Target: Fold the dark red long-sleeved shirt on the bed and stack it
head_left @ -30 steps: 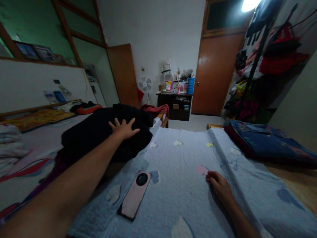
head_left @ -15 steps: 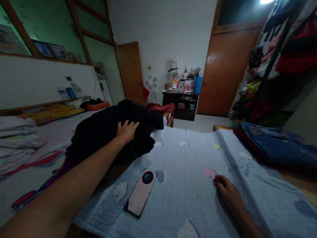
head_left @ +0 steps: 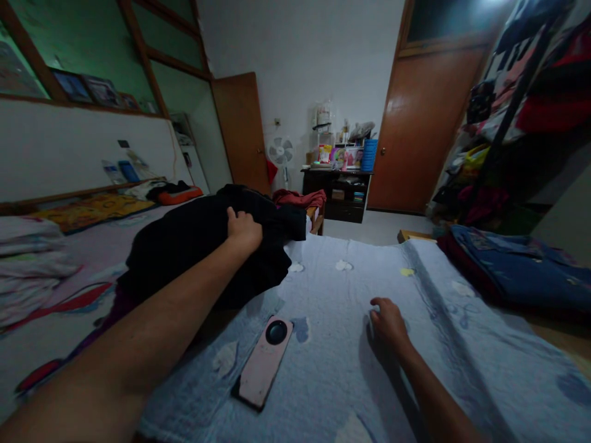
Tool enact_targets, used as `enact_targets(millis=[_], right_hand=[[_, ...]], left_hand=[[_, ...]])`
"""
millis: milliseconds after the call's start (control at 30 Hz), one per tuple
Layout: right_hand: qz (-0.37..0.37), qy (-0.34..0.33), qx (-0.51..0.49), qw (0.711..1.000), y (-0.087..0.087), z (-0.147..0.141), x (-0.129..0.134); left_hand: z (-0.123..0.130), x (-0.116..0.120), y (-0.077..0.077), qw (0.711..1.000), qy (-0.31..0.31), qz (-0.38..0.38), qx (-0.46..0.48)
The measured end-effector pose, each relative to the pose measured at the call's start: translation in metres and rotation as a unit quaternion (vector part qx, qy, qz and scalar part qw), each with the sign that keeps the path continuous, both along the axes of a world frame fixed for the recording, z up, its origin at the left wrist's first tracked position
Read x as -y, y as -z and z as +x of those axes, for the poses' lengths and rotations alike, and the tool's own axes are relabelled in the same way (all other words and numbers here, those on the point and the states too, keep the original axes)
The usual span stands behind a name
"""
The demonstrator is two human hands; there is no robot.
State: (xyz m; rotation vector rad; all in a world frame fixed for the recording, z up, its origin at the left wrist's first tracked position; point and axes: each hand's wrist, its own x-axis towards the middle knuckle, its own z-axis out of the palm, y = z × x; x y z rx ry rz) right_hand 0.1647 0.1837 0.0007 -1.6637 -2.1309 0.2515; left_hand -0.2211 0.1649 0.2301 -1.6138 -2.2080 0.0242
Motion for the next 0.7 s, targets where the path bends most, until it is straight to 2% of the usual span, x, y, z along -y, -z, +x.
enact_targets(millis=[67,100,167,200,300,433,500,600,700], right_hand=[[0.023,0.007,0.030,0.999,0.006,-0.011,0.000],[0.032,0.012,0.042,0.999,0.010,-0.014,0.001],[0.047,0.018,0.055,0.997,0.017,-0.017,0.004],[0.053,0.019,0.057,0.997,0.019,-0.017,0.005],[0.062,0.017,0.064,0.996,0.021,-0.017,0.008],[0.081,0.015,0.065,0.994,0.020,-0.018,0.009],[0.090,0.014,0.061,0.994,0.020,-0.019,0.009],[0.096,0.015,0.057,0.994,0.021,-0.019,0.009],[0.092,0.017,0.053,0.994,0.022,-0.019,0.009]], left_hand=[[0.025,-0.011,-0.004,0.994,0.076,0.079,0.003],[0.037,-0.018,-0.003,0.988,0.119,0.093,0.015],[0.056,-0.035,0.004,0.978,0.188,0.071,0.049],[0.062,-0.045,0.009,0.975,0.203,0.055,0.065],[0.063,-0.074,0.027,0.978,0.175,0.022,0.114],[0.039,-0.100,0.045,0.976,0.072,0.003,0.205],[0.029,-0.105,0.051,0.970,0.044,0.009,0.238],[0.023,-0.113,0.053,0.960,0.030,0.041,0.277],[0.021,-0.127,0.039,0.936,0.018,0.105,0.335]])
